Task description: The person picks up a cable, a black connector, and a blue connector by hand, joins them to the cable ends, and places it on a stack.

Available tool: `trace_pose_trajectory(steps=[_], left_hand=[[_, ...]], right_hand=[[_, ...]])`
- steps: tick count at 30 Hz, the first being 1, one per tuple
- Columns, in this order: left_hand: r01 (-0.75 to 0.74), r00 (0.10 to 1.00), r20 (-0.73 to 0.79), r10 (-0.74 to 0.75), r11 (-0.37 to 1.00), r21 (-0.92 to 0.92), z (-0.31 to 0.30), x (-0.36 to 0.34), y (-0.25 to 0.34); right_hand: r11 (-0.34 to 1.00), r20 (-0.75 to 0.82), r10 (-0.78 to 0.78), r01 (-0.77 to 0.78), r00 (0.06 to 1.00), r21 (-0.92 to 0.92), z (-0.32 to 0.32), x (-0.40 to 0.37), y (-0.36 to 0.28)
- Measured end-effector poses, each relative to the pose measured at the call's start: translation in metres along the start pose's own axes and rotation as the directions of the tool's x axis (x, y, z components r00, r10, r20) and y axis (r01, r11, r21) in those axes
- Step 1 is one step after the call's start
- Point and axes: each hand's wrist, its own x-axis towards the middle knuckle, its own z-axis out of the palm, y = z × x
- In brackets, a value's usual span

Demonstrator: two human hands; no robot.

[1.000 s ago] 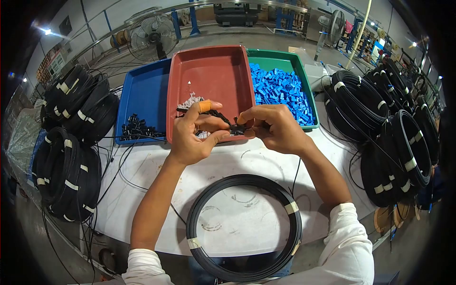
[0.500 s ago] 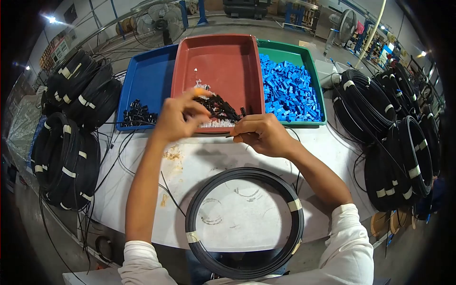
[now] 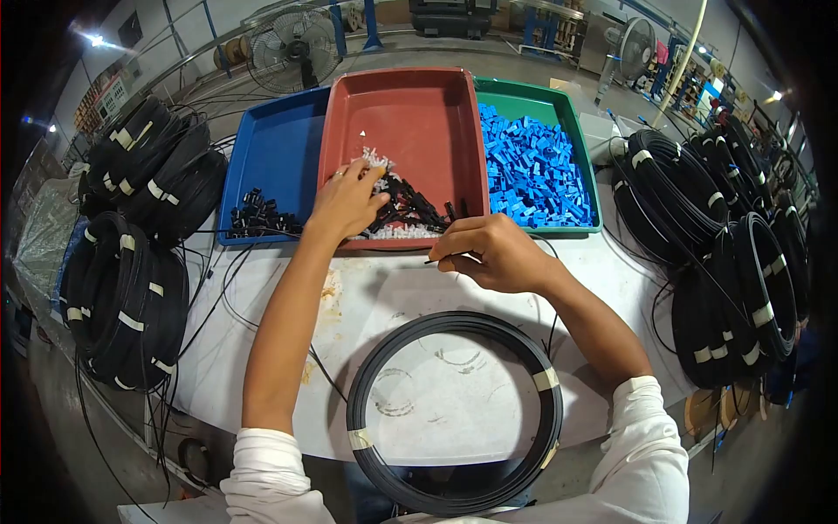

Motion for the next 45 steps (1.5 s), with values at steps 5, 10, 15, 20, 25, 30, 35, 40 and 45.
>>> trace_pose_trajectory(steps=[5,10,15,20,25,30,35,40,45], left_hand=[[-0.204,0.971,0.082,0.225,0.956,-0.211,0.002,0.020,0.027],[-0.208,0.909,0.301,0.288,0.939,-0.273,-0.006,0.018,0.039],[-0.161,0.886,0.324,0.331,0.876,-0.455,0.000,0.015,0.034],[-0.328,0.893,0.192,0.406,0.882,-0.339,0.007,0.020,0.017],[-0.243,0.960,0.029,0.278,0.882,-0.404,0.005,0.026,0.016],[-0.128,0.987,0.003,0.160,0.795,-0.594,0.005,0.027,0.020],[0.074,0.995,0.098,0.006,0.618,-0.783,0.013,0.033,0.020],[0.123,0.985,0.096,-0.144,0.197,-0.973,0.021,0.036,0.002],[0.088,0.978,0.043,-0.203,0.219,-0.972,0.019,0.030,-0.002]], right_hand=[[1.000,-0.021,0.009,-0.009,1.000,-0.017,-0.009,0.000,-0.001],[0.999,-0.069,0.032,-0.032,0.997,0.002,-0.023,0.002,-0.006],[1.000,-0.128,0.001,-0.003,0.992,-0.015,-0.032,0.001,-0.007],[0.999,-0.131,0.012,-0.018,0.991,-0.044,-0.036,0.001,-0.005],[0.999,-0.148,0.013,-0.018,0.989,-0.032,-0.035,0.002,-0.004],[0.999,-0.152,-0.004,-0.003,0.988,-0.045,-0.037,0.003,-0.002],[0.999,-0.147,0.020,-0.026,0.989,-0.037,-0.038,0.001,-0.003],[0.999,-0.150,0.008,-0.015,0.989,-0.051,-0.035,0.001,-0.001],[0.997,-0.134,0.016,-0.027,0.991,-0.076,-0.031,0.001,0.001]])
